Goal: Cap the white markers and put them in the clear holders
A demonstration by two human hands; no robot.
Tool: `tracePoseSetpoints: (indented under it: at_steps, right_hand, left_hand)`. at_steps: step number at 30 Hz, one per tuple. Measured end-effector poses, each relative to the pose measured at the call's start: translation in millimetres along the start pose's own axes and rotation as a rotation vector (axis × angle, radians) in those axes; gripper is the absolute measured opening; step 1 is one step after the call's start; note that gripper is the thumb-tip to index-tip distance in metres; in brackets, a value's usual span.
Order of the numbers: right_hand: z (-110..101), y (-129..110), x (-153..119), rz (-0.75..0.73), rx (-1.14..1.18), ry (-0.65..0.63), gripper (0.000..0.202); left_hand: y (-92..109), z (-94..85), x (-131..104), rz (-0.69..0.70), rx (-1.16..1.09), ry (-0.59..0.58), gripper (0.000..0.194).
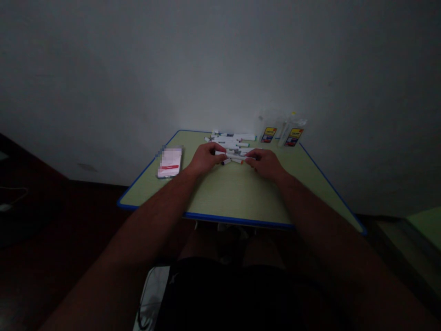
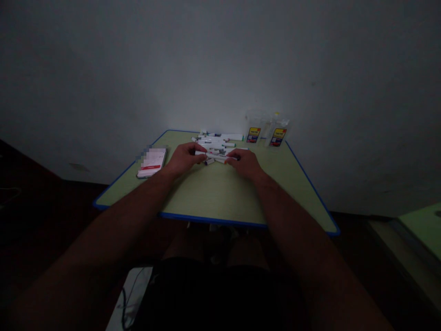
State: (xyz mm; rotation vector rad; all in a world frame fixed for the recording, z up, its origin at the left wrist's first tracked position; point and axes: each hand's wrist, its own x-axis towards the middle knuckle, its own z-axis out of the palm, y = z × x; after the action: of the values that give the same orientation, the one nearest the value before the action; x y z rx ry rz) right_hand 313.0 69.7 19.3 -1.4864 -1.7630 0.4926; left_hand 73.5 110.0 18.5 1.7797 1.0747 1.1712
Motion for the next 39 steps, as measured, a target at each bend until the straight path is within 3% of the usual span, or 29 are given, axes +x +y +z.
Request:
tracePoseSetpoints:
  at_steps: [9,20,30,39]
  right_hand:
    - [-0.5,-3.6,-0.8,-0.035,-0.049,0.018,0.016]
    - [1.9,-1.8,0.5,-0.087,-0.095,0.056,0.012]
    - [1.1,-7.7,-0.4,-0.035,-0.142,0.1,0.021]
    - [1.8,-6.5,-0.4,-0.049,-0.161,0.053,0.016]
  left_hand:
    - [-6.9,-0.1,2.2,0.026,0.036,0.009,0.019]
    - [-0.5,0.6,0.1,-0.005,0.034,0.008,0.016]
    - [2.9,0.1,-2.0,-0.01,-0.029,0.022,0.014]
    - [7.4,2.1,-5.5,-0.06,-0.099,-0.045,0.016]
